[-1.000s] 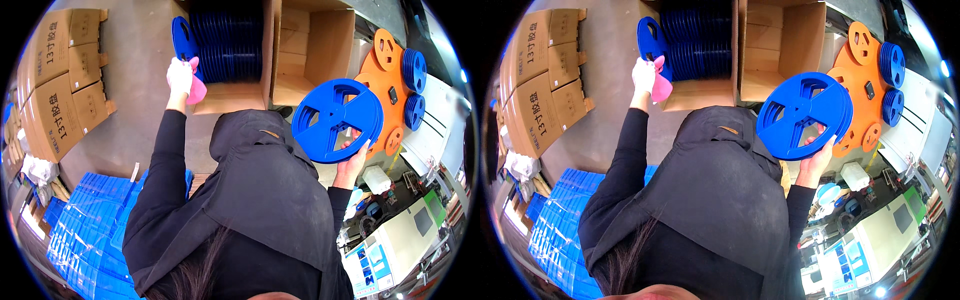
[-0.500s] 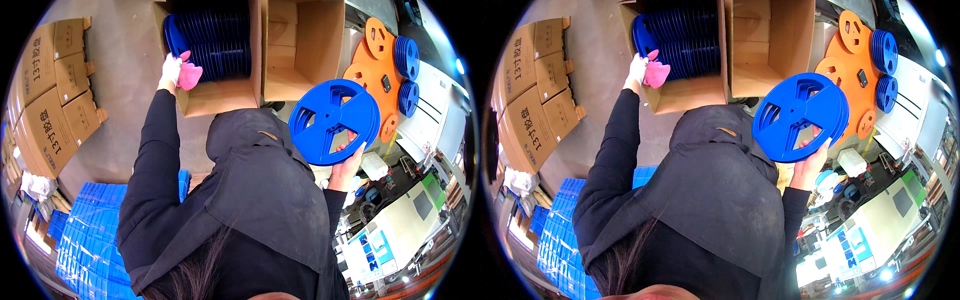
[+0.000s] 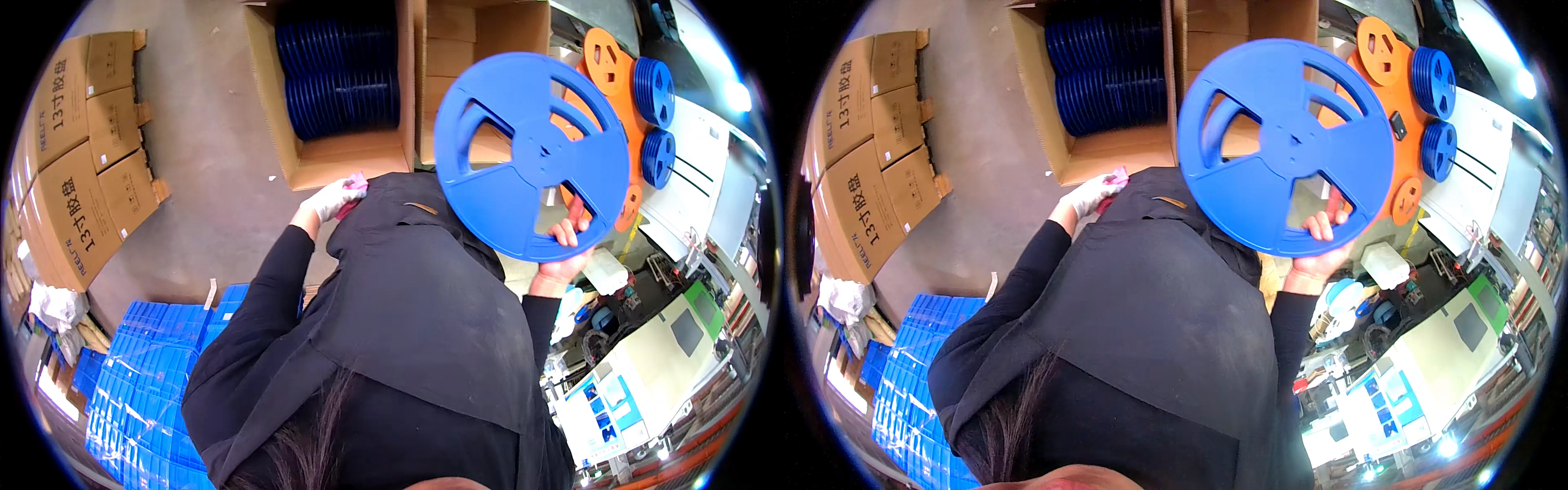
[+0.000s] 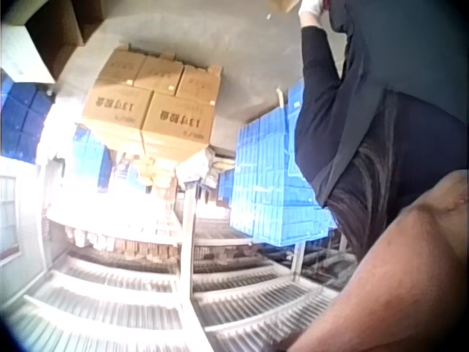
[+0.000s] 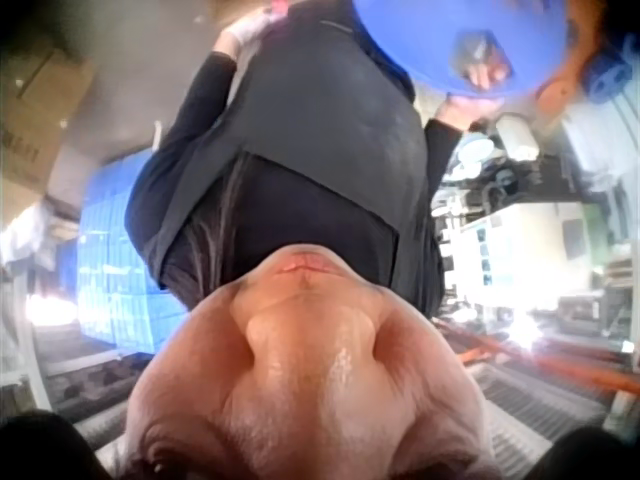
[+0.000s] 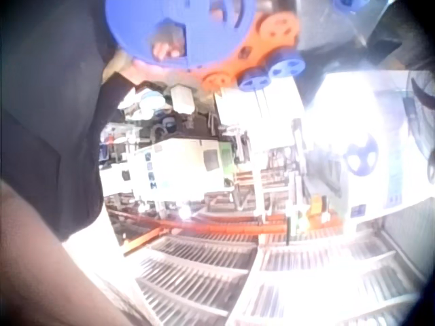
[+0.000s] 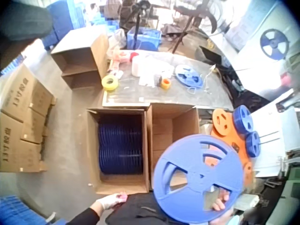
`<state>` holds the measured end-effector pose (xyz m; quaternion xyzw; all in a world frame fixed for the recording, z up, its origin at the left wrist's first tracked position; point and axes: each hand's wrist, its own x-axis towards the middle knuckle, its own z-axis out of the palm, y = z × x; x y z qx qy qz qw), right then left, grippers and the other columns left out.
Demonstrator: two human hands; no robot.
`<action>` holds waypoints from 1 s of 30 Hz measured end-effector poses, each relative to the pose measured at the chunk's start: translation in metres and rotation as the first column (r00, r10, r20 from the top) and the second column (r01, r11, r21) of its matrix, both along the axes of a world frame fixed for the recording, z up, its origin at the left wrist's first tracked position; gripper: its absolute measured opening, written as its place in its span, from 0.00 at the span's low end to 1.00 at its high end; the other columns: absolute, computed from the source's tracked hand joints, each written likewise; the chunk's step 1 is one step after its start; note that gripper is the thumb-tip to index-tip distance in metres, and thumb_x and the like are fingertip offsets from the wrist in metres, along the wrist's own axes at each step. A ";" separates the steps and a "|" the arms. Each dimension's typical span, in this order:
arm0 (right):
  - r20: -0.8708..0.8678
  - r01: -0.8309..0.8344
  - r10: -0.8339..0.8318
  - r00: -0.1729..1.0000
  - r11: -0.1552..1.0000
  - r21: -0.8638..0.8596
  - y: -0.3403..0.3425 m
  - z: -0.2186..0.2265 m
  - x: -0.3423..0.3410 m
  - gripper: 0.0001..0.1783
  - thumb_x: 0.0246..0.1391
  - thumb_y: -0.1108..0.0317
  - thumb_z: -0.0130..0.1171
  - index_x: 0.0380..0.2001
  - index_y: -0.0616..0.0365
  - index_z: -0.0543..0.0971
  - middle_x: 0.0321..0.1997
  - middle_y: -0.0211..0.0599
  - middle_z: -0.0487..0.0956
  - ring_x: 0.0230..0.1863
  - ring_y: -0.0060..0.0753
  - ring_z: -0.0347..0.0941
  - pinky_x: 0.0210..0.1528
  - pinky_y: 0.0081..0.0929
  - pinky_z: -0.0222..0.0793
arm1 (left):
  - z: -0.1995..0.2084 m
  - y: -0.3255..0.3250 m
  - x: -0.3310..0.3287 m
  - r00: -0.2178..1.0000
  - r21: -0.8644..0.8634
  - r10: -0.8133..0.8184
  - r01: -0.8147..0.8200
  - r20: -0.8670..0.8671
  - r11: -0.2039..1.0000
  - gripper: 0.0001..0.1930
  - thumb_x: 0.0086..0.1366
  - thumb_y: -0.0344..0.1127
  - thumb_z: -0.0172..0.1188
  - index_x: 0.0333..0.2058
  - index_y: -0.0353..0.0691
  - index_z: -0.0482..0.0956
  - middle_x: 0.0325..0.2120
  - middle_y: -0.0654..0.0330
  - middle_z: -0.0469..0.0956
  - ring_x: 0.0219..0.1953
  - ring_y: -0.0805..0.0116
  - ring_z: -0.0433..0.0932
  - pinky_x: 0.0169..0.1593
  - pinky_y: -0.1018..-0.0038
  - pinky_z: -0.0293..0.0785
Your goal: The person picks up blue plastic reels from a cardboard box, wipes them with a pink cloth, and places them back into the box. The person also pours liquid from a white container into a machine and then returns to cleaning the reels.
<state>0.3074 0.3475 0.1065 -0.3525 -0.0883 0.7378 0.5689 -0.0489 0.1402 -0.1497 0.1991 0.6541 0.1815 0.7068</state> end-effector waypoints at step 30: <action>-0.278 -0.119 0.113 0.954 0.993 -0.001 0.006 0.001 -0.003 0.29 0.62 0.44 0.47 0.37 0.64 0.73 0.64 0.53 0.65 0.23 0.22 0.64 0.28 0.22 0.63 | 0.201 0.146 0.006 0.544 0.542 0.021 0.838 -0.839 -0.062 0.31 0.39 0.35 0.66 0.49 0.54 0.77 0.49 0.58 0.73 0.44 0.59 0.74 0.48 0.62 0.70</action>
